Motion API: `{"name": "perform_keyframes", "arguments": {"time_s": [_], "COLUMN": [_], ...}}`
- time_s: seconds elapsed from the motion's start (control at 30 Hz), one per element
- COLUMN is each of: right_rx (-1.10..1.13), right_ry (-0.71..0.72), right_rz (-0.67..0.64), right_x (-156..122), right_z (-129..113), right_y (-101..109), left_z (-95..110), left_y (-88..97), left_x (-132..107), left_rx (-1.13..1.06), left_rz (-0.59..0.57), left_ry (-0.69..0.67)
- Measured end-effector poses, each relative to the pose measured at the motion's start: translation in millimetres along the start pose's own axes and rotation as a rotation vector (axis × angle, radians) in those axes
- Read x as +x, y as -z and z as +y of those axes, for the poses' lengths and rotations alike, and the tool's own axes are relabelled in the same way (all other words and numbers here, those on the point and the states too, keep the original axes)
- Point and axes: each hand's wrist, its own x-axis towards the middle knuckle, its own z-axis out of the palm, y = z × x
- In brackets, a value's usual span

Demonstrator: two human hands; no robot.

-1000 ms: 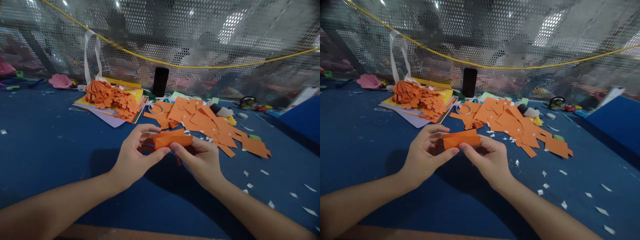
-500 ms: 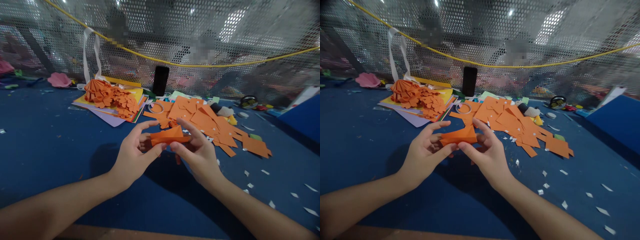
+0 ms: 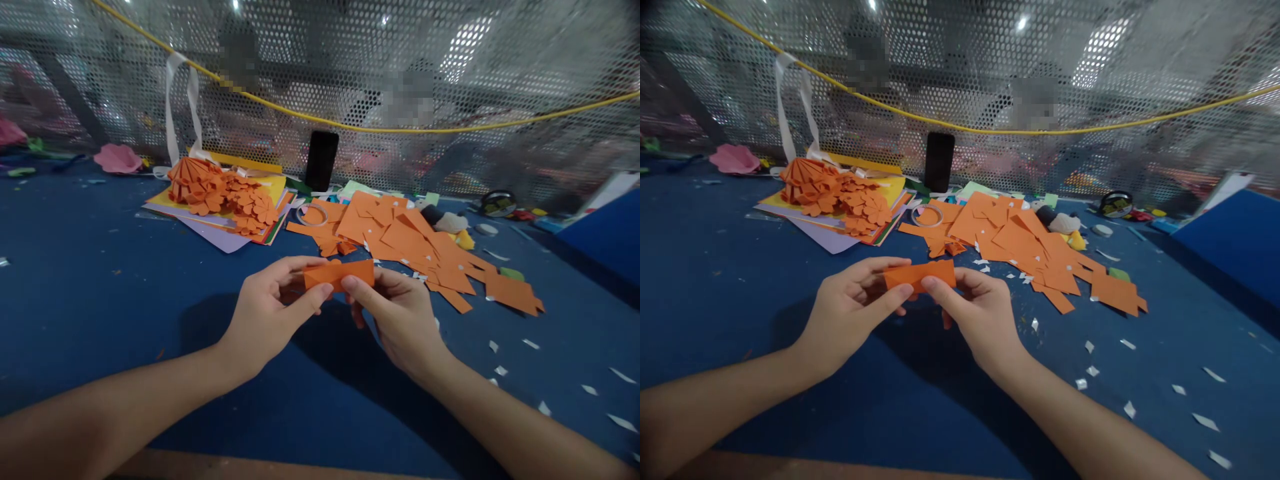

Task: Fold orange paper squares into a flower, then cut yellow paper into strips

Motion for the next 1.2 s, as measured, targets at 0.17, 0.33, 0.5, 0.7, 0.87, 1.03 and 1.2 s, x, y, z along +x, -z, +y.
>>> {"name": "perform_keyframes", "arguments": {"time_s": [0.17,0.33,0.5,0.7,0.87,1.03,1.2], "right_rx": [-0.022,-0.041,-0.055,-0.091,-0.071,0.132,0.198], "right_ry": [0.004,0.008,0.01,0.005,-0.01,-0.084,-0.122], "right_rz": [0.011,0.015,0.011,0.01,-0.01,0.038,0.064], "right_x": [-1.3,-1.5,-1.9,-2.6,-1.1,1.4,5.0], "right_z": [1.7,1.4,1.3,1.9,-0.8,-5.3,-4.0], "right_y": [0.3,0.0,-0.1,1.0,0.0,-4.1,-2.7], "left_z": [-1.9,-3.2,-3.6,-6.4,-8.5,-7.5,-3.9], "left_y": [0.4,1.1,0.2,0.6,3.9,4.0,2.0], "left_x": [-0.1,0.0,0.3,0.6,-0.8,0.0,3.3], "left_rx": [-0.001,-0.017,-0.031,-0.022,0.13,0.1,0.153], "left_rz": [-0.001,-0.007,-0.001,-0.004,-0.014,-0.022,-0.198], "left_ry": [0.003,-0.014,-0.009,0.004,-0.026,0.006,0.034]}}
